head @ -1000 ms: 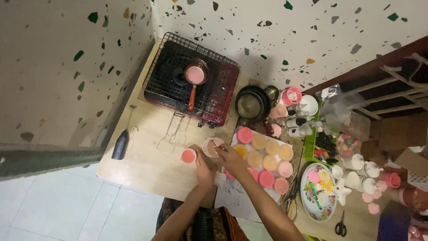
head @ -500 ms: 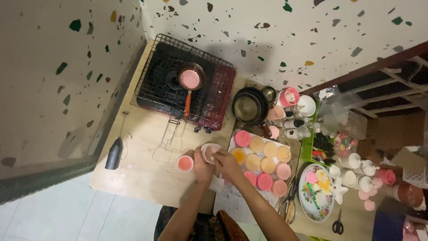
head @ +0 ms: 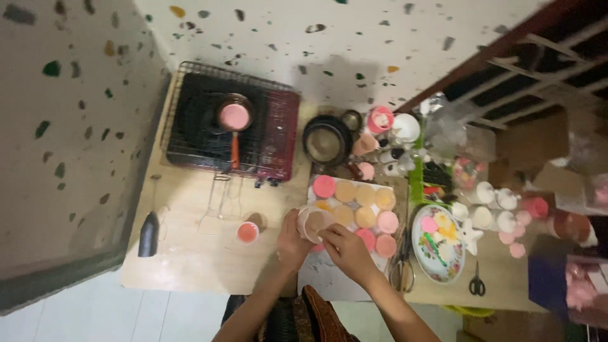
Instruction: Pouring colored wax and adding scents to candle molds.
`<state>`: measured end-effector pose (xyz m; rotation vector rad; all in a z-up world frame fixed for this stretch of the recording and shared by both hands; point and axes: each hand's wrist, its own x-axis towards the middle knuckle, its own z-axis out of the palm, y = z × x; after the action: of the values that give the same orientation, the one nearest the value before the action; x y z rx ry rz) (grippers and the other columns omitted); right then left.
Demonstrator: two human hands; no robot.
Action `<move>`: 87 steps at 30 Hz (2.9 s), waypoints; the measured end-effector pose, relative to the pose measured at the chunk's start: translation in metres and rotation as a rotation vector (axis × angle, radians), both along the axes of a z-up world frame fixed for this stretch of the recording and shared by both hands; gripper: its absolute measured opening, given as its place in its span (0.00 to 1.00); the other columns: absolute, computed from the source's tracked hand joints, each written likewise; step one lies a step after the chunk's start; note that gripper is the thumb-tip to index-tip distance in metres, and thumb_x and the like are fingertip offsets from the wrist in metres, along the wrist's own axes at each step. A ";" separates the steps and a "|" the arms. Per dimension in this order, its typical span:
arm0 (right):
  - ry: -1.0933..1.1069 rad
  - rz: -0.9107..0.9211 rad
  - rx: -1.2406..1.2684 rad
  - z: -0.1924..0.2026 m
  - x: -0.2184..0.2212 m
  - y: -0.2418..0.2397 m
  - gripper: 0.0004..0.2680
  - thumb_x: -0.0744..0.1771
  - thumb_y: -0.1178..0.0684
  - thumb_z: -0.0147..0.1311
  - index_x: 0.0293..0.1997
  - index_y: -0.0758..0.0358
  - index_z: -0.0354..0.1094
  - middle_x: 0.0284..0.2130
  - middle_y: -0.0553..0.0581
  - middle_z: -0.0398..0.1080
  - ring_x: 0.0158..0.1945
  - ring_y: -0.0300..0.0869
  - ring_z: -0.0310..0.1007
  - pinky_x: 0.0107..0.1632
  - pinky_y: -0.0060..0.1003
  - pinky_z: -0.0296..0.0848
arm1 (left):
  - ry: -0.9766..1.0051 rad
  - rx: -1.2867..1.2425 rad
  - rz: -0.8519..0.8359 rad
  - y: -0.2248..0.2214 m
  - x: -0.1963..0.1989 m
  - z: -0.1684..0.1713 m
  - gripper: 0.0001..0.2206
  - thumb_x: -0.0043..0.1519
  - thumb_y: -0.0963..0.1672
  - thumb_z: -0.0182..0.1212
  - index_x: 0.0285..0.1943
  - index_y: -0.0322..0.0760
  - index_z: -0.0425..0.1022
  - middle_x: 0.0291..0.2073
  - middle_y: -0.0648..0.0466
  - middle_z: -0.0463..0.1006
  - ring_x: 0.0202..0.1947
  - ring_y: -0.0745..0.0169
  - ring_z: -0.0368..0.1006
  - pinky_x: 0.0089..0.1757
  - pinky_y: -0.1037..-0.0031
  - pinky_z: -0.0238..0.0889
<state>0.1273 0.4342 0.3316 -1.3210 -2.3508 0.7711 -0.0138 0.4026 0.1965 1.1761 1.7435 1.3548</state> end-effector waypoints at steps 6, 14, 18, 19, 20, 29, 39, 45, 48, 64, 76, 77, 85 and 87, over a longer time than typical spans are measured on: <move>-0.036 -0.073 0.105 0.052 0.032 -0.022 0.07 0.64 0.59 0.58 0.44 0.64 0.75 0.36 0.59 0.73 0.38 0.53 0.75 0.39 0.44 0.74 | 0.332 0.112 -0.224 -0.003 0.022 0.006 0.46 0.30 0.50 0.85 0.59 0.31 0.66 0.52 0.44 0.74 0.51 0.41 0.71 0.50 0.54 0.62; -0.097 -0.065 0.180 0.075 0.075 -0.047 0.06 0.63 0.58 0.58 0.42 0.63 0.75 0.36 0.59 0.72 0.37 0.54 0.76 0.38 0.46 0.74 | 0.341 0.185 -0.310 -0.015 0.058 0.036 0.45 0.31 0.49 0.84 0.62 0.33 0.69 0.55 0.48 0.76 0.48 0.41 0.67 0.50 0.57 0.62; -0.134 -0.137 0.223 0.078 0.088 -0.054 0.06 0.63 0.58 0.58 0.40 0.64 0.74 0.36 0.59 0.72 0.37 0.54 0.75 0.37 0.47 0.74 | 0.341 0.237 -0.339 -0.012 0.068 0.051 0.46 0.29 0.49 0.83 0.61 0.34 0.69 0.56 0.47 0.76 0.50 0.41 0.67 0.51 0.57 0.62; -0.130 -0.122 0.216 0.080 0.090 -0.053 0.05 0.63 0.57 0.58 0.40 0.64 0.74 0.35 0.59 0.72 0.36 0.54 0.75 0.37 0.47 0.74 | 0.351 0.243 -0.343 -0.010 0.070 0.050 0.46 0.29 0.49 0.84 0.61 0.34 0.69 0.56 0.47 0.76 0.50 0.41 0.67 0.51 0.57 0.62; -0.127 -0.109 0.200 0.082 0.093 -0.055 0.05 0.63 0.57 0.59 0.39 0.64 0.73 0.34 0.59 0.71 0.36 0.54 0.75 0.36 0.47 0.74 | 0.359 0.242 -0.353 -0.013 0.073 0.050 0.46 0.29 0.49 0.84 0.61 0.34 0.69 0.56 0.47 0.75 0.50 0.41 0.67 0.52 0.58 0.61; -0.098 -0.140 0.241 0.081 0.113 -0.078 0.06 0.63 0.56 0.59 0.41 0.63 0.74 0.36 0.58 0.72 0.38 0.53 0.75 0.38 0.45 0.74 | 0.373 0.115 -0.556 -0.022 0.089 0.060 0.47 0.26 0.47 0.84 0.61 0.36 0.69 0.55 0.50 0.75 0.53 0.42 0.65 0.53 0.55 0.59; -0.141 -0.218 0.270 0.088 0.137 -0.088 0.04 0.64 0.56 0.57 0.40 0.61 0.74 0.33 0.56 0.71 0.36 0.52 0.74 0.41 0.49 0.71 | 0.377 0.208 -0.582 -0.020 0.117 0.065 0.45 0.27 0.50 0.83 0.58 0.37 0.70 0.52 0.51 0.76 0.50 0.45 0.66 0.51 0.56 0.56; -0.060 -0.261 0.238 0.099 0.148 -0.090 0.05 0.64 0.57 0.57 0.42 0.61 0.75 0.31 0.56 0.70 0.35 0.51 0.74 0.39 0.48 0.71 | 0.370 0.296 -0.580 -0.017 0.129 0.068 0.46 0.29 0.52 0.84 0.59 0.36 0.70 0.53 0.52 0.76 0.49 0.47 0.66 0.51 0.55 0.54; -0.100 -0.295 0.205 0.100 0.154 -0.090 0.04 0.65 0.56 0.58 0.40 0.62 0.75 0.32 0.56 0.70 0.35 0.51 0.74 0.37 0.46 0.72 | 0.382 0.246 -0.572 -0.014 0.133 0.068 0.46 0.24 0.50 0.81 0.59 0.37 0.70 0.52 0.52 0.76 0.50 0.47 0.67 0.50 0.55 0.55; -0.137 -0.279 0.235 0.103 0.167 -0.090 0.04 0.64 0.56 0.59 0.37 0.62 0.74 0.32 0.58 0.70 0.34 0.53 0.75 0.35 0.47 0.73 | 0.422 0.256 -0.609 -0.012 0.148 0.075 0.46 0.25 0.50 0.83 0.59 0.40 0.70 0.52 0.54 0.75 0.51 0.48 0.65 0.49 0.54 0.51; -0.083 -0.306 0.211 0.106 0.164 -0.092 0.04 0.64 0.56 0.58 0.40 0.62 0.76 0.32 0.57 0.71 0.34 0.52 0.75 0.36 0.46 0.74 | 0.419 0.252 -0.593 -0.015 0.145 0.078 0.46 0.26 0.50 0.82 0.59 0.39 0.69 0.53 0.53 0.76 0.51 0.49 0.65 0.50 0.55 0.51; -0.059 -0.295 0.223 0.106 0.164 -0.092 0.05 0.64 0.57 0.58 0.40 0.62 0.76 0.33 0.56 0.72 0.34 0.53 0.75 0.37 0.46 0.74 | 0.422 0.262 -0.600 -0.015 0.145 0.079 0.46 0.27 0.51 0.82 0.60 0.39 0.69 0.54 0.52 0.76 0.51 0.49 0.65 0.50 0.55 0.50; -0.094 -0.314 0.234 0.098 0.164 -0.093 0.04 0.63 0.57 0.59 0.38 0.62 0.75 0.32 0.57 0.73 0.34 0.53 0.75 0.37 0.46 0.74 | 0.438 0.231 -0.581 -0.017 0.142 0.072 0.45 0.27 0.50 0.82 0.59 0.39 0.70 0.53 0.54 0.76 0.52 0.49 0.65 0.50 0.55 0.51; -0.097 -0.326 0.232 0.096 0.163 -0.093 0.04 0.63 0.57 0.59 0.38 0.62 0.76 0.31 0.57 0.72 0.34 0.53 0.75 0.36 0.46 0.74 | 0.446 0.211 -0.580 -0.017 0.140 0.070 0.45 0.27 0.50 0.82 0.59 0.40 0.70 0.52 0.54 0.76 0.52 0.49 0.65 0.50 0.54 0.51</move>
<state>0.2900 0.3416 0.4278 -1.6080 -2.1365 0.3333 0.1259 0.3853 0.2667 2.0336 1.3723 0.9785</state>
